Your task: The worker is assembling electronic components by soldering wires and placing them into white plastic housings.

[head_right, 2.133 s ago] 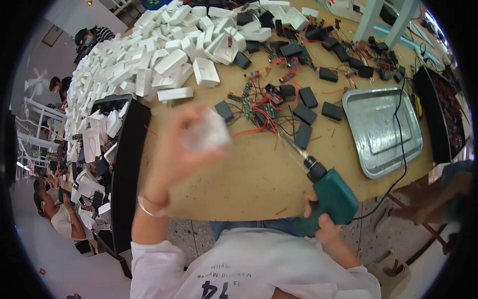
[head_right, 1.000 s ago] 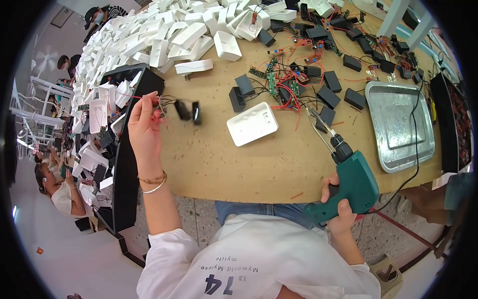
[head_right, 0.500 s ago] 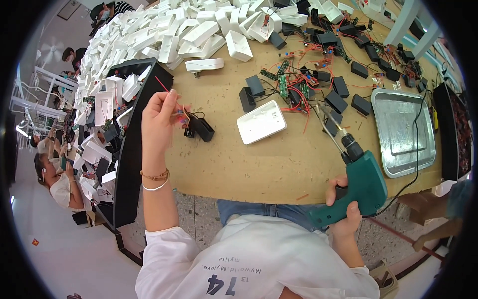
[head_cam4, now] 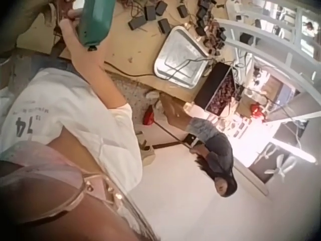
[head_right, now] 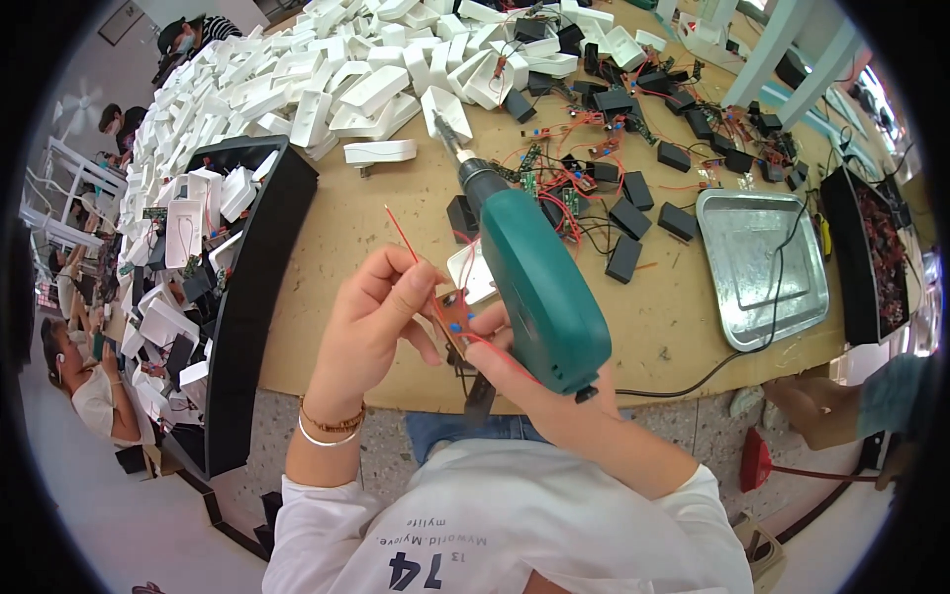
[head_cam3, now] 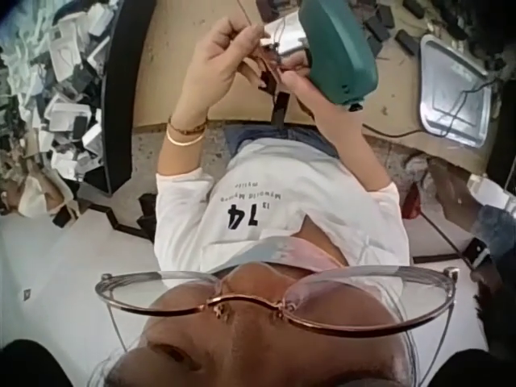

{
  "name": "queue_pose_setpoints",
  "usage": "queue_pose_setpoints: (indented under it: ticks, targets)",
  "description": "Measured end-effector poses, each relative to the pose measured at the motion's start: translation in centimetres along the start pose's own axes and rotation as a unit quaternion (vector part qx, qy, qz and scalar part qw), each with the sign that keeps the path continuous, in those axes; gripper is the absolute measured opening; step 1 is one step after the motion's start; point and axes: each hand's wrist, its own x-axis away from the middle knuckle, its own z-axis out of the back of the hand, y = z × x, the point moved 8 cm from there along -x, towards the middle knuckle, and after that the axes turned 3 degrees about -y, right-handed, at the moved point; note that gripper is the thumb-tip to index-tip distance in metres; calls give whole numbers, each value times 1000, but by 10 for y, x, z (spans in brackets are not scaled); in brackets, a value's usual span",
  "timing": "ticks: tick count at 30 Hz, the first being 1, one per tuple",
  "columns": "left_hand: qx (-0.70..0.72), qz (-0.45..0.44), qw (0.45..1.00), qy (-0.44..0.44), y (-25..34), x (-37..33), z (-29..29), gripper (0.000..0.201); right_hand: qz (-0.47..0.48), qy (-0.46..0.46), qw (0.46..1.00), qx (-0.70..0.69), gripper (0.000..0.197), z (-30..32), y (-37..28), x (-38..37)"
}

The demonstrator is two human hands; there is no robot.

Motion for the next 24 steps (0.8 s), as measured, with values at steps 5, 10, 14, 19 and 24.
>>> queue_pose_setpoints:
  ticks: [5,10,14,19,24]
  targets:
    - [65,-29,996,-56,-1,1,-8,20,20,39,999,12,32,6,-4,2]
    - [6,-128,989,-76,-3,4,-16,19,10,24,1000,-7,47,11,5,0]
    - [132,-145,978,-75,-8,8,-20,20,17,61,998,-20,52,15,-1,-1]
    - [193,-82,976,-64,-12,13,-25,20,-94,64,987,-109,45,23,15,9]
    - [88,-35,995,17,-17,15,5,23,17,228,972,-48,47,59,-20,29]
